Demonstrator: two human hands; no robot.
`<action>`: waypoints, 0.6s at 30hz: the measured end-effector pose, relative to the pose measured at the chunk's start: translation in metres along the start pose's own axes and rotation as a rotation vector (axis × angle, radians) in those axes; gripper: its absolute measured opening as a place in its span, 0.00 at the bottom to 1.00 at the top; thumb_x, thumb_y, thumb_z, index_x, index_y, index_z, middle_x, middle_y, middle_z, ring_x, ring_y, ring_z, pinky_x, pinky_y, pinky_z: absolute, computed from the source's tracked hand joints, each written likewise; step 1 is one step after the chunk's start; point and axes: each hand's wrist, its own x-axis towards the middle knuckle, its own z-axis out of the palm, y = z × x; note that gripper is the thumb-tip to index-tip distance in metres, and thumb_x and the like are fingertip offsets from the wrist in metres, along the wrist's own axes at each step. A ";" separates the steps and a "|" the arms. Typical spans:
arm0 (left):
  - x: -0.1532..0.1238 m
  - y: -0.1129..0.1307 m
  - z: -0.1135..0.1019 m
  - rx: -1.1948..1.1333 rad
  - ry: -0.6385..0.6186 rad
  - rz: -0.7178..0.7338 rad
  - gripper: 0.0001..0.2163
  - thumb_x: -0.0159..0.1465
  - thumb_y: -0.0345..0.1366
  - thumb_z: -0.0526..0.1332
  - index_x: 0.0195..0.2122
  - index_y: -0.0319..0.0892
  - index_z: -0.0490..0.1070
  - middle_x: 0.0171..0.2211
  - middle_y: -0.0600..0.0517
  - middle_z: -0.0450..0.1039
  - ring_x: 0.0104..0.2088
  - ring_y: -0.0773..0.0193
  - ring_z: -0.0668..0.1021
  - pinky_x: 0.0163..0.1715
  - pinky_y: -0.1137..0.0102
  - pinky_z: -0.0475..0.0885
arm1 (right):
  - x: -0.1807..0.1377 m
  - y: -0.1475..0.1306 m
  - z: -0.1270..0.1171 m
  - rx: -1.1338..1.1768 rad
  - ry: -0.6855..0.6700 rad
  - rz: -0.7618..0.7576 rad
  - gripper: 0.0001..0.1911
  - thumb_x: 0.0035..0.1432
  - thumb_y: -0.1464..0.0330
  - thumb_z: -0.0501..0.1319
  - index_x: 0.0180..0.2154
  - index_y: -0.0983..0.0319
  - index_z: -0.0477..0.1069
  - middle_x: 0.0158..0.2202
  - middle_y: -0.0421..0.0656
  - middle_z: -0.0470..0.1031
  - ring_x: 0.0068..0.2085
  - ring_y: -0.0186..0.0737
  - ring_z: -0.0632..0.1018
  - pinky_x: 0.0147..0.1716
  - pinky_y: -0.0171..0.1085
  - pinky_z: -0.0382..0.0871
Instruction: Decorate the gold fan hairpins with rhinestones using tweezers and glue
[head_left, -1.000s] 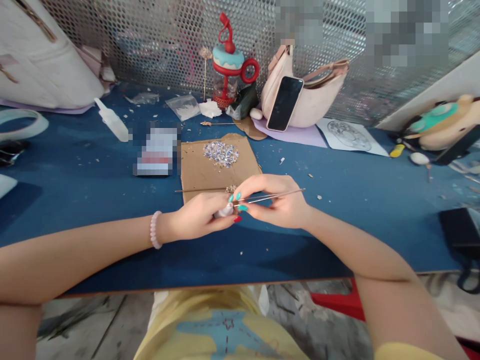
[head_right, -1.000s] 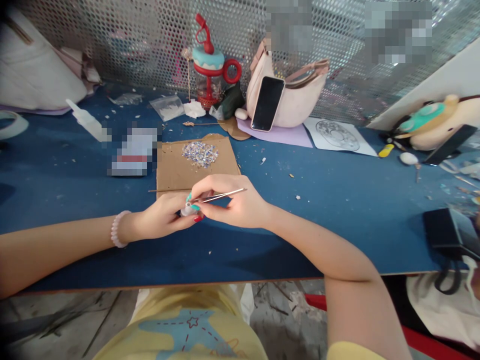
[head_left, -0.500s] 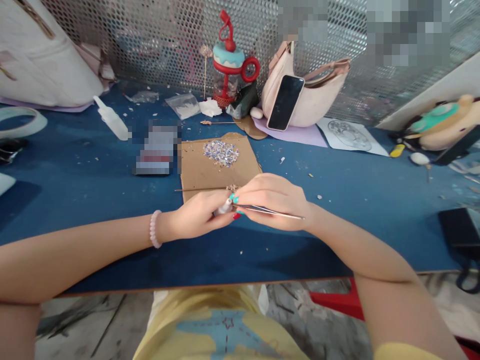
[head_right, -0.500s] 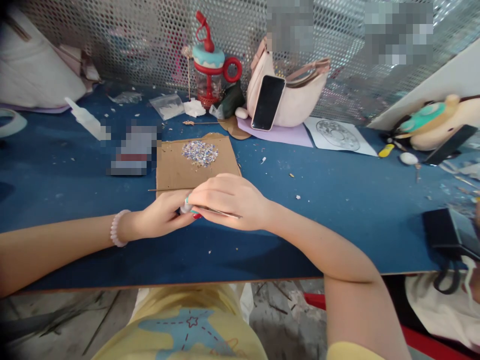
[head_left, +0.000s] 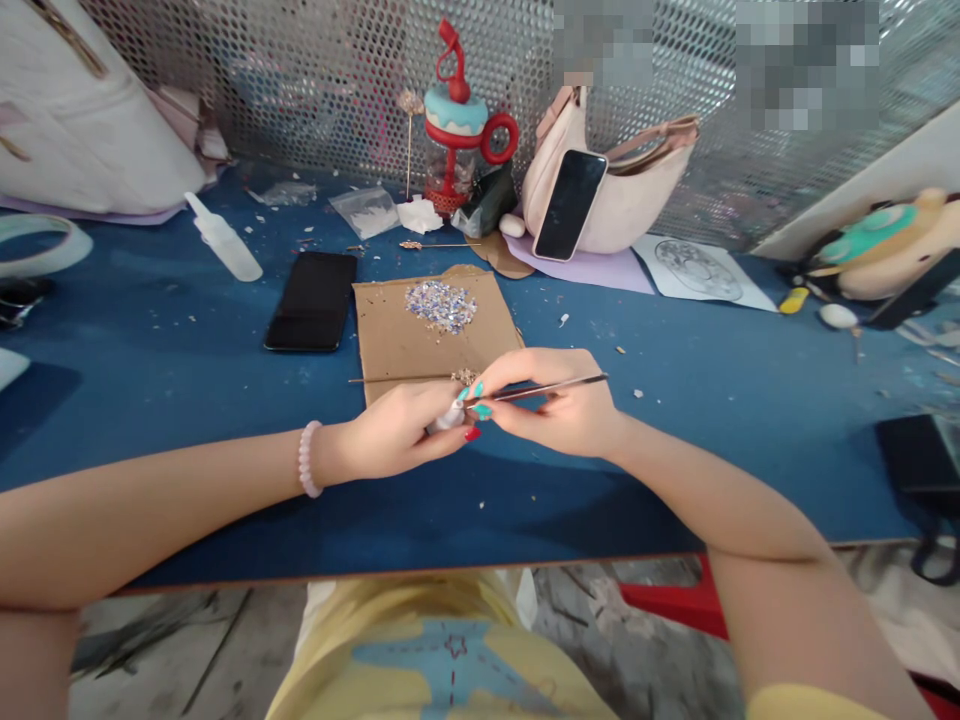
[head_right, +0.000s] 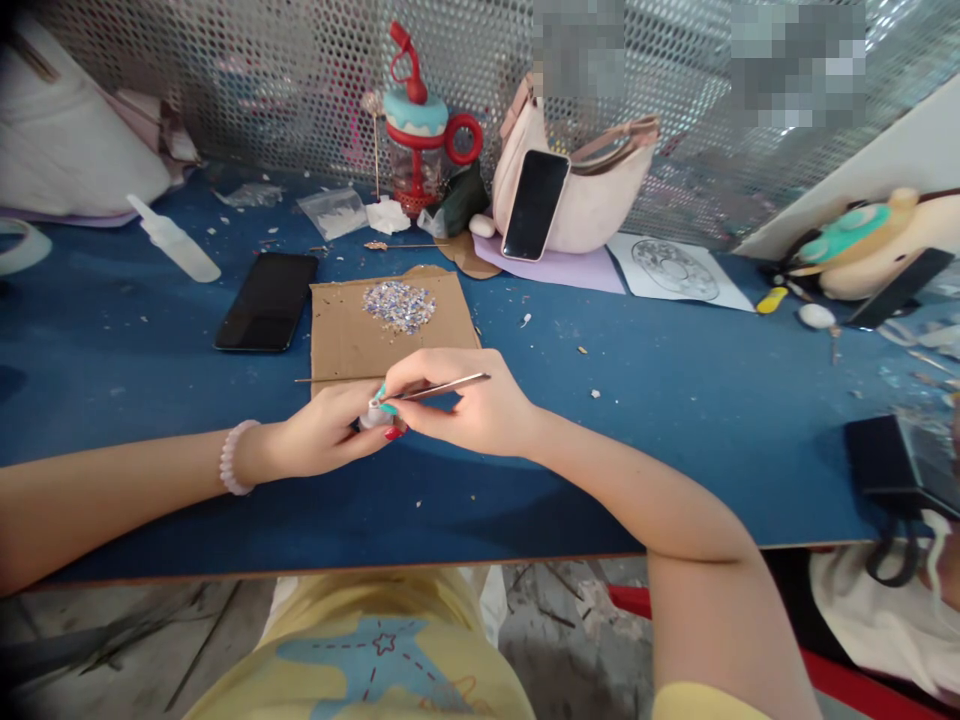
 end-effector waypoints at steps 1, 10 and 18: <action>0.000 0.000 0.000 -0.003 0.003 0.008 0.09 0.75 0.37 0.54 0.36 0.42 0.66 0.29 0.54 0.72 0.27 0.67 0.76 0.28 0.75 0.68 | 0.000 0.000 0.001 0.027 0.007 0.024 0.01 0.61 0.72 0.67 0.37 0.63 0.76 0.33 0.41 0.83 0.33 0.30 0.83 0.35 0.27 0.78; 0.001 0.000 -0.002 -0.019 0.005 0.042 0.08 0.75 0.35 0.55 0.38 0.41 0.68 0.30 0.54 0.74 0.29 0.68 0.77 0.29 0.76 0.69 | 0.002 0.007 0.004 0.287 0.029 0.155 0.03 0.58 0.72 0.68 0.35 0.64 0.75 0.32 0.39 0.80 0.32 0.29 0.81 0.33 0.26 0.77; 0.001 0.000 -0.002 -0.033 -0.002 0.049 0.06 0.74 0.35 0.56 0.40 0.41 0.70 0.31 0.52 0.76 0.30 0.67 0.78 0.31 0.75 0.71 | 0.001 0.015 0.008 0.525 -0.011 0.311 0.08 0.57 0.70 0.70 0.36 0.64 0.73 0.33 0.38 0.77 0.33 0.28 0.80 0.34 0.27 0.76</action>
